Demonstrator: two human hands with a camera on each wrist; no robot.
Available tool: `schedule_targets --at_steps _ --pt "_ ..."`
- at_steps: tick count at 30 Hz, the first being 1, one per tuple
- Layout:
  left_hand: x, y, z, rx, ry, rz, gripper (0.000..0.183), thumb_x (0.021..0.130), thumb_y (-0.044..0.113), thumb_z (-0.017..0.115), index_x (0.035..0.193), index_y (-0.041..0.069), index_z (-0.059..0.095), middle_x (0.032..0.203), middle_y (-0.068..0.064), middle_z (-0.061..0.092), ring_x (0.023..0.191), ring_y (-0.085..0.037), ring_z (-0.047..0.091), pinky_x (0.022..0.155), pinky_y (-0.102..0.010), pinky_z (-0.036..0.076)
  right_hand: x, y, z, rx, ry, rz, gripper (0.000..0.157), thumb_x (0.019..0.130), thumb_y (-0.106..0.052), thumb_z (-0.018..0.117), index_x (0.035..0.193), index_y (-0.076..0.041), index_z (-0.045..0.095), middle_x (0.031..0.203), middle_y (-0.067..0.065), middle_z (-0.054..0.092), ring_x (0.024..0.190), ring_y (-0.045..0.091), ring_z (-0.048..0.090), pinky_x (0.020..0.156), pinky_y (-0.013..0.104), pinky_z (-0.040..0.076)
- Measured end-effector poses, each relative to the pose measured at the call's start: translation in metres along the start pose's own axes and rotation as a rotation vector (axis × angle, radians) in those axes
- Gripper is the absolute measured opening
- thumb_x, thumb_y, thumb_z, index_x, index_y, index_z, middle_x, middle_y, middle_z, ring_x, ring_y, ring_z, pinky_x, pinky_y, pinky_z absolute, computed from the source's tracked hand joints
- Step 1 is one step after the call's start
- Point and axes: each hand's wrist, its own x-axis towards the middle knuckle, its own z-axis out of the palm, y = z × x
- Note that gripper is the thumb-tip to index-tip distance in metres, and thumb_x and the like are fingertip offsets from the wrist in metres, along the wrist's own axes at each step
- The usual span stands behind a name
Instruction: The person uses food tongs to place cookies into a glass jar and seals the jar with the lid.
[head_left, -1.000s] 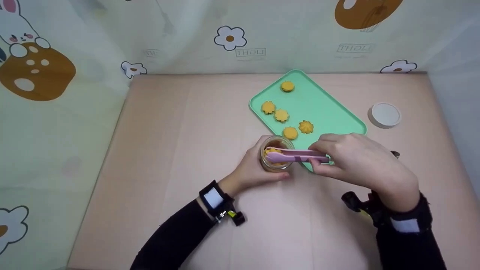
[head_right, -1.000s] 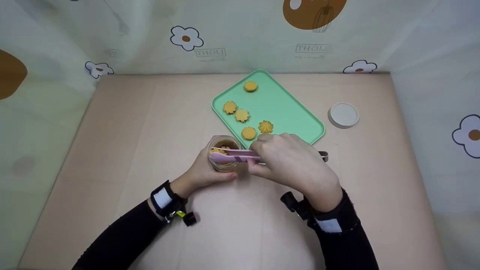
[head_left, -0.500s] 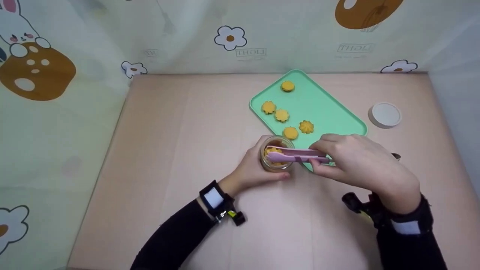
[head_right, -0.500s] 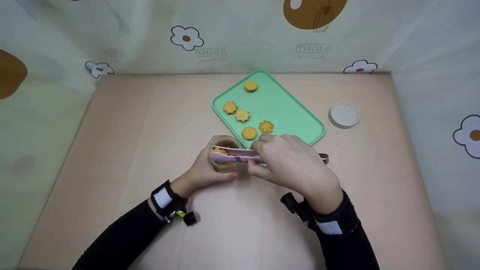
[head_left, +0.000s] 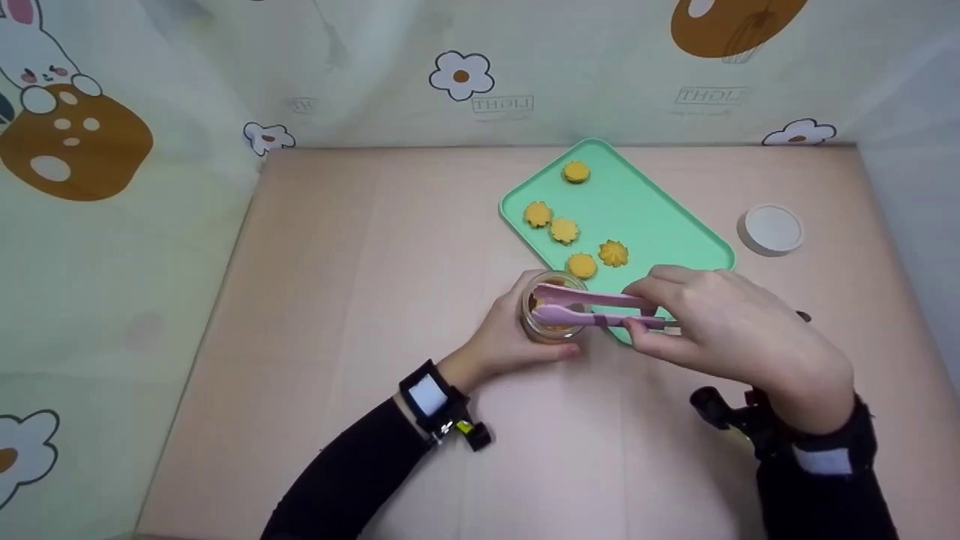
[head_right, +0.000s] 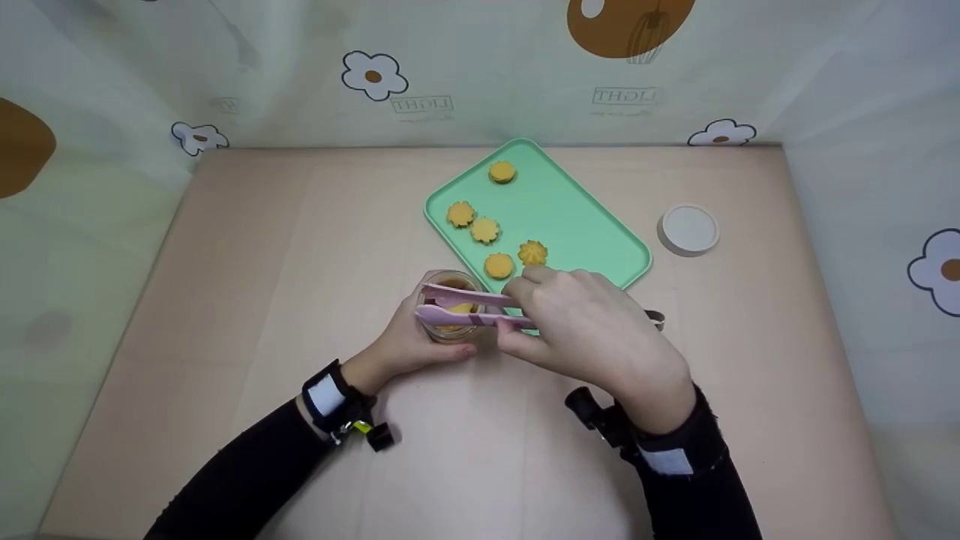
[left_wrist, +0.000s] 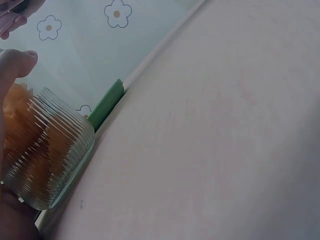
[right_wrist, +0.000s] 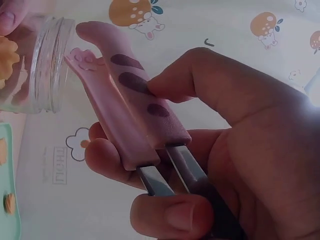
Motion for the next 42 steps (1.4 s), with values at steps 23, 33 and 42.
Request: schedule_targets --at_steps 23,33,42 --pt "0.001 -0.001 0.000 0.003 0.010 0.023 0.093 0.074 0.024 0.103 0.151 0.017 0.052 0.142 0.004 0.066 0.135 -0.017 0.060 0.123 -0.039 0.044 0.000 0.070 -0.006 -0.031 0.091 0.258 0.022 0.097 -0.020 0.075 0.104 0.001 0.074 0.091 0.012 0.071 0.080 0.023 0.059 0.067 0.040 0.047" --pt "0.001 -0.001 0.001 -0.011 0.005 0.008 0.093 0.075 0.024 0.103 0.152 0.017 0.051 0.144 0.004 0.065 0.138 -0.016 0.059 0.124 -0.040 0.044 0.006 0.084 -0.001 0.020 -0.147 0.426 0.043 0.103 -0.026 0.071 0.123 0.012 0.069 0.101 0.022 0.071 0.091 0.034 0.064 0.073 0.050 0.053" --pt "0.000 0.000 0.001 -0.004 0.007 0.007 0.093 0.074 0.024 0.103 0.151 0.018 0.051 0.143 0.005 0.065 0.137 -0.016 0.060 0.123 -0.039 0.044 0.010 0.087 0.004 0.019 -0.232 0.475 0.039 0.103 -0.029 0.069 0.112 0.009 0.068 0.090 0.016 0.064 0.083 0.032 0.058 0.066 0.043 0.048"
